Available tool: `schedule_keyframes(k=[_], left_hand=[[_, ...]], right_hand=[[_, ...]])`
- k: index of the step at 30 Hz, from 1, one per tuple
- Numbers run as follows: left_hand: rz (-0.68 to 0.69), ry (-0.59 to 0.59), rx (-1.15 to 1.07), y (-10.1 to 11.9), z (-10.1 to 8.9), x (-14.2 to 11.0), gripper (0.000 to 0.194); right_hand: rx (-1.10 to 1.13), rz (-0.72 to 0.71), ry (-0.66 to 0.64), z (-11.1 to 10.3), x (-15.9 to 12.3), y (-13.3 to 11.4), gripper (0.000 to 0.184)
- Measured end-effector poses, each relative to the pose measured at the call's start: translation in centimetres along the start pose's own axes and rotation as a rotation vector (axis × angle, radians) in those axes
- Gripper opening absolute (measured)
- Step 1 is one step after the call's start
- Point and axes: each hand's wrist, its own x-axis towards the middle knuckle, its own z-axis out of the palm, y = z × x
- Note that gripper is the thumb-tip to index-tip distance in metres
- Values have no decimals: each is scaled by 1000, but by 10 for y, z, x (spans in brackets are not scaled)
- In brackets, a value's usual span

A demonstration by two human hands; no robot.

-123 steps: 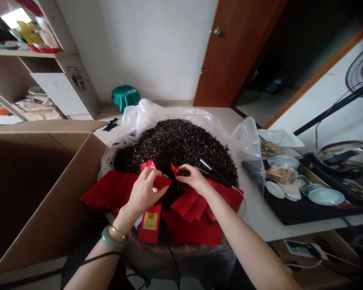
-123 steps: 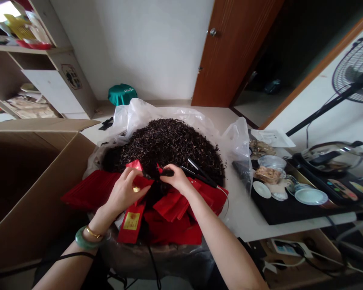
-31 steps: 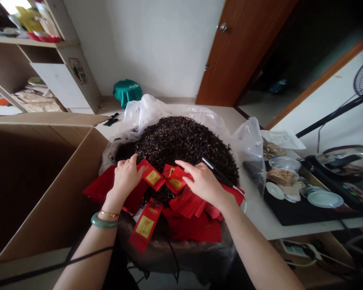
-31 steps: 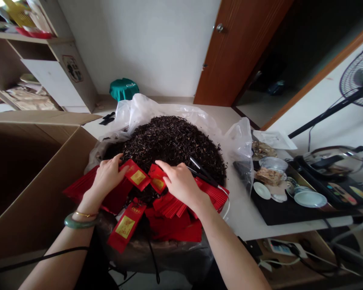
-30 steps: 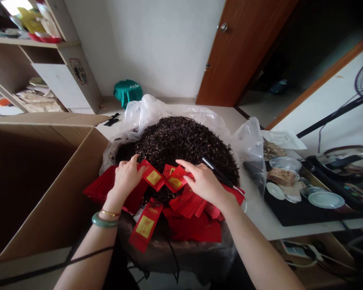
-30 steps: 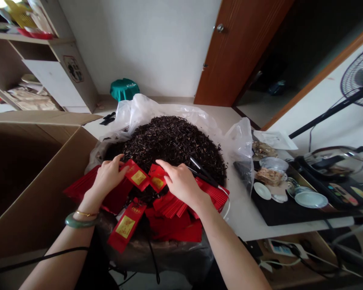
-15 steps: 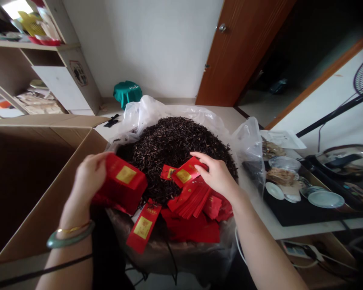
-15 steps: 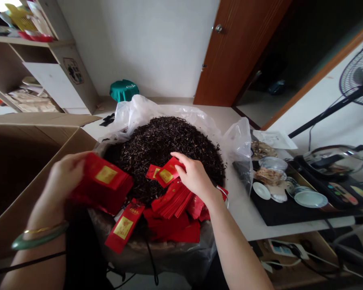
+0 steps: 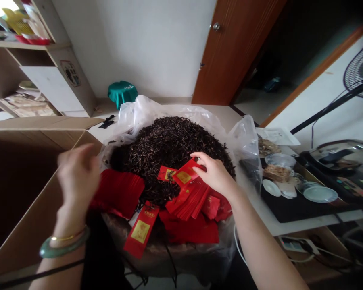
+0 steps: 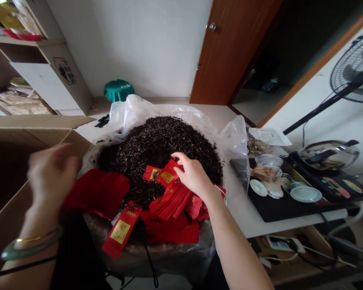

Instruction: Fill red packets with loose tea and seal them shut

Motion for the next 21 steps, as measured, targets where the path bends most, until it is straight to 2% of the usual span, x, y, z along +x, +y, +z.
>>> schedule_keyframes(k=[2, 3, 5, 6, 7, 9, 11, 14, 16, 18, 21], left_hand=[[-4, -366, -259, 35, 26, -15, 36], [11, -504, -412, 52, 37, -24, 45], [82, -762, -535, 78, 55, -39, 67], [79, -851, -565, 86, 62, -45, 74], [61, -927, -576, 90, 67, -50, 72], [-10, -1032, -588, 91, 74, -56, 54], [-72, -1047, -596, 85, 78, -61, 40], [-32, -965, -544, 78, 81, -66, 36], [22, -913, -461, 78, 80, -68, 45], [74, -887, -337, 79, 78, -68, 61], [188, -852, -162, 78, 77, -69, 75]], right_hand=[[63, 11, -45, 1, -1, -3, 28], [112, 5, -66, 2, -1, -6, 25], [211, -22, -108, 3, -4, -13, 22], [246, -41, -123, 3, -5, -17, 20], [262, -68, -132, 4, -7, -21, 19], [234, -130, -133, 7, -9, -26, 15], [159, -171, -142, 13, -10, -27, 11], [32, -142, -174, 23, -7, -24, 3], [-16, -121, -157, 27, -5, -23, 11], [-26, -110, -124, 28, -4, -22, 17], [57, -77, -137, 24, -4, -22, 20]])
